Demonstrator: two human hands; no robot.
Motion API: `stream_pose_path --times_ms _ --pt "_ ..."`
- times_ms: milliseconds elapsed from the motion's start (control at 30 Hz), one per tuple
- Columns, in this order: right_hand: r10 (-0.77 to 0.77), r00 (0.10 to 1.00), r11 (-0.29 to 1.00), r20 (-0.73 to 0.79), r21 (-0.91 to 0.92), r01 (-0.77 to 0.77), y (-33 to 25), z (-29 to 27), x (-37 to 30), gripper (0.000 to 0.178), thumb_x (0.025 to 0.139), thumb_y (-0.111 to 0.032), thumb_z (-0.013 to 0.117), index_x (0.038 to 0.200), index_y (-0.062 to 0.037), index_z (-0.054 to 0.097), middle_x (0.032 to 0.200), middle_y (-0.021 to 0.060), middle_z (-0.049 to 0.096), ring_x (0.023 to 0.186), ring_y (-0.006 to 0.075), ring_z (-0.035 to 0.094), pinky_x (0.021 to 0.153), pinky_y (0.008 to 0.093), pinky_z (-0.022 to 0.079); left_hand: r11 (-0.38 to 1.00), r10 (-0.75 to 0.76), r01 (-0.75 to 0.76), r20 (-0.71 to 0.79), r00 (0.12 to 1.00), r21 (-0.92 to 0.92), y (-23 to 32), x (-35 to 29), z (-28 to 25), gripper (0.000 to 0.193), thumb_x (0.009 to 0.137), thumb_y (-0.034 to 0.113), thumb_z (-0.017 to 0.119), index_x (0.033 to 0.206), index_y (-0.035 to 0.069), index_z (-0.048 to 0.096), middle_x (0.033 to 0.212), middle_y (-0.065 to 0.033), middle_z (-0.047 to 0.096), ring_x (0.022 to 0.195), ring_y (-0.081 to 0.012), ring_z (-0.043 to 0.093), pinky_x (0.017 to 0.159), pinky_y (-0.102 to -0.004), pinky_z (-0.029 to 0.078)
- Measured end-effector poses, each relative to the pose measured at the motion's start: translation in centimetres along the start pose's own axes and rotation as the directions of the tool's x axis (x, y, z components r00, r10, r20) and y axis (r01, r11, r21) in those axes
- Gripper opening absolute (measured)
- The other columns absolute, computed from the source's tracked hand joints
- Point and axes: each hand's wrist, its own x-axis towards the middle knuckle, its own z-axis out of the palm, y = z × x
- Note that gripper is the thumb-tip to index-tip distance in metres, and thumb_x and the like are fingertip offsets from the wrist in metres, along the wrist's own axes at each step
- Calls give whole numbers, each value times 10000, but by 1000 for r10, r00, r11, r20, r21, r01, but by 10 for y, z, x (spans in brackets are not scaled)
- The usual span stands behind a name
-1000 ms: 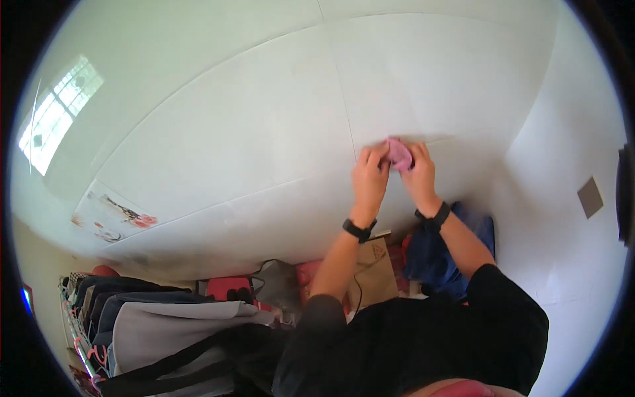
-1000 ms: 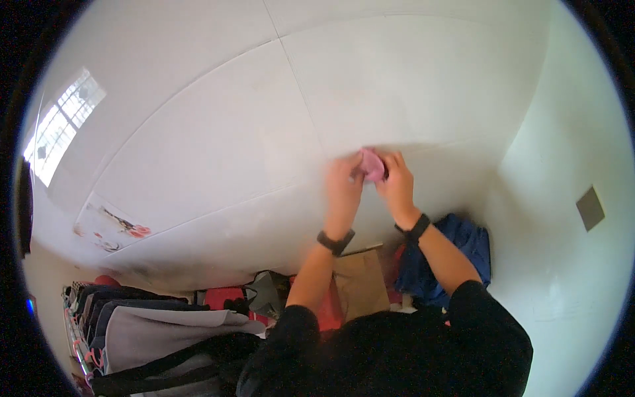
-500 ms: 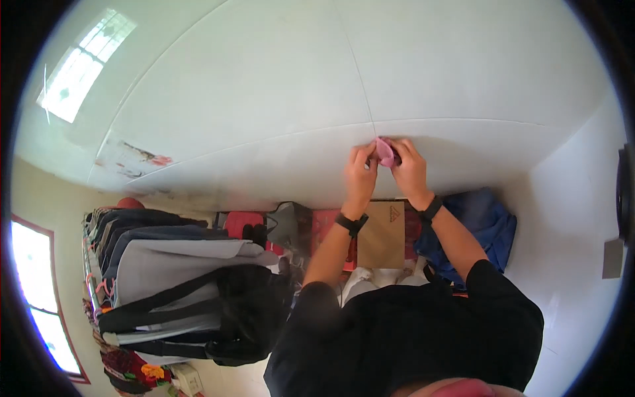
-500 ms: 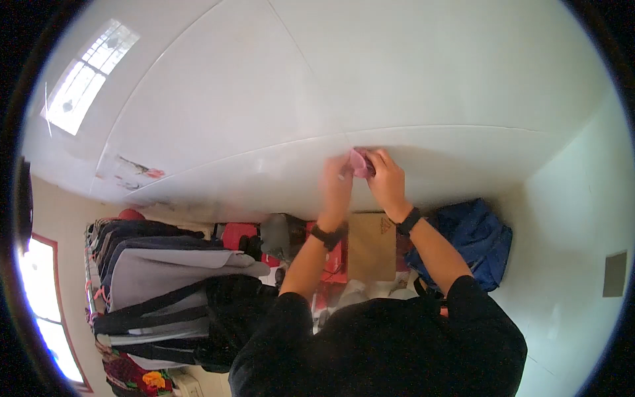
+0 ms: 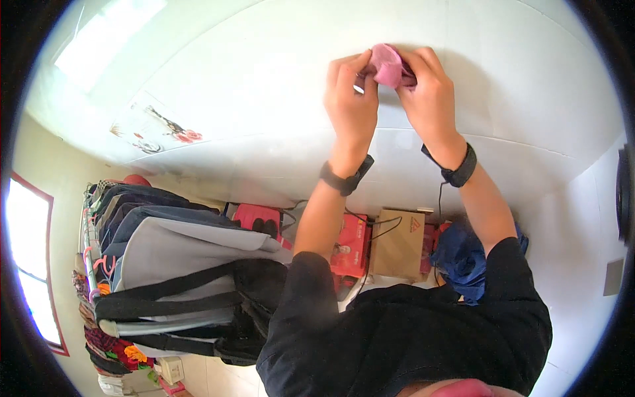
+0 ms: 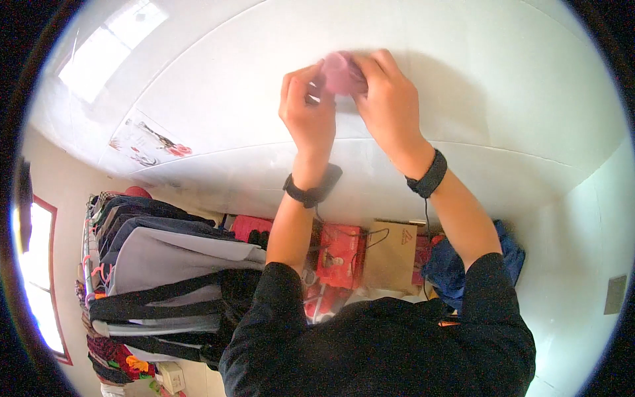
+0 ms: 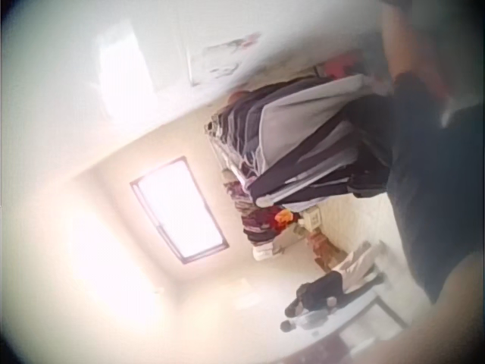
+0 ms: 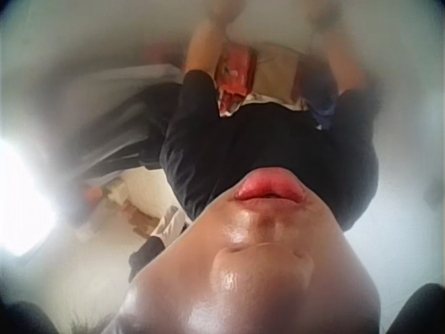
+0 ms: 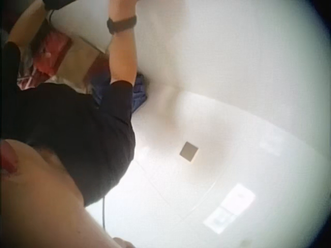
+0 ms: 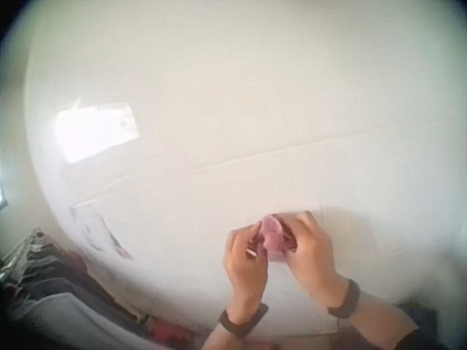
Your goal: The person applies a substance from a tube to a wall seam and wipes it with a cloth, then moves several cardboard boxes on the floor before returning to the wall seam with the cloth and tube.
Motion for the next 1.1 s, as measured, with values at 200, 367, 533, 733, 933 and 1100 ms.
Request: stream_pose_path --times_ms 200,367,533,733,933,1100 --pt "-191 981 979 3 -70 191 -53 50 50 371 700 73 665 1047 -59 648 924 84 583 783 274 621 663 336 515 998 -54 54 9 998 -34 -46 60 -50 140 792 -71 601 921 -16 604 785 -54 615 599 -86 569 506 -222 440" --pt "-190 979 981 70 -29 192 -101 88 74 319 729 64 602 1030 -30 646 931 157 579 823 320 625 691 368 516 996 -47 47 6 999 -77 -79 91 -95 143 800 -73 587 939 -38 586 692 -63 619 554 -98 580 488 -223 442" --pt "-273 958 962 83 54 269 -125 142 70 246 790 5 606 1033 -18 632 953 130 594 813 301 619 721 366 515 964 -258 248 -108 960 -94 -111 91 -137 195 733 -45 662 912 6 605 808 -96 609 620 -194 583 580 -313 460" --pt "-353 933 925 71 174 337 -123 211 35 290 782 3 578 1068 -43 587 937 111 557 846 319 602 713 385 507 951 -309 307 -209 928 -40 -150 64 -184 171 768 -73 600 922 -1 572 798 -75 571 632 -152 556 551 -286 444" --pt "-369 841 929 396 149 338 -133 282 -53 307 792 -17 577 1098 -35 579 958 96 553 871 271 601 717 339 514 875 -484 448 -330 811 -183 -197 -26 -233 110 845 -72 541 948 -35 546 853 -99 620 693 -133 595 535 -244 481" --pt "-350 808 936 473 190 295 -113 292 -103 336 794 -28 571 1129 -11 556 971 119 542 899 283 591 731 361 509 753 -643 656 -252 723 -38 -211 -83 -242 131 839 -78 522 965 -53 548 860 -91 614 738 -137 595 579 -246 493"
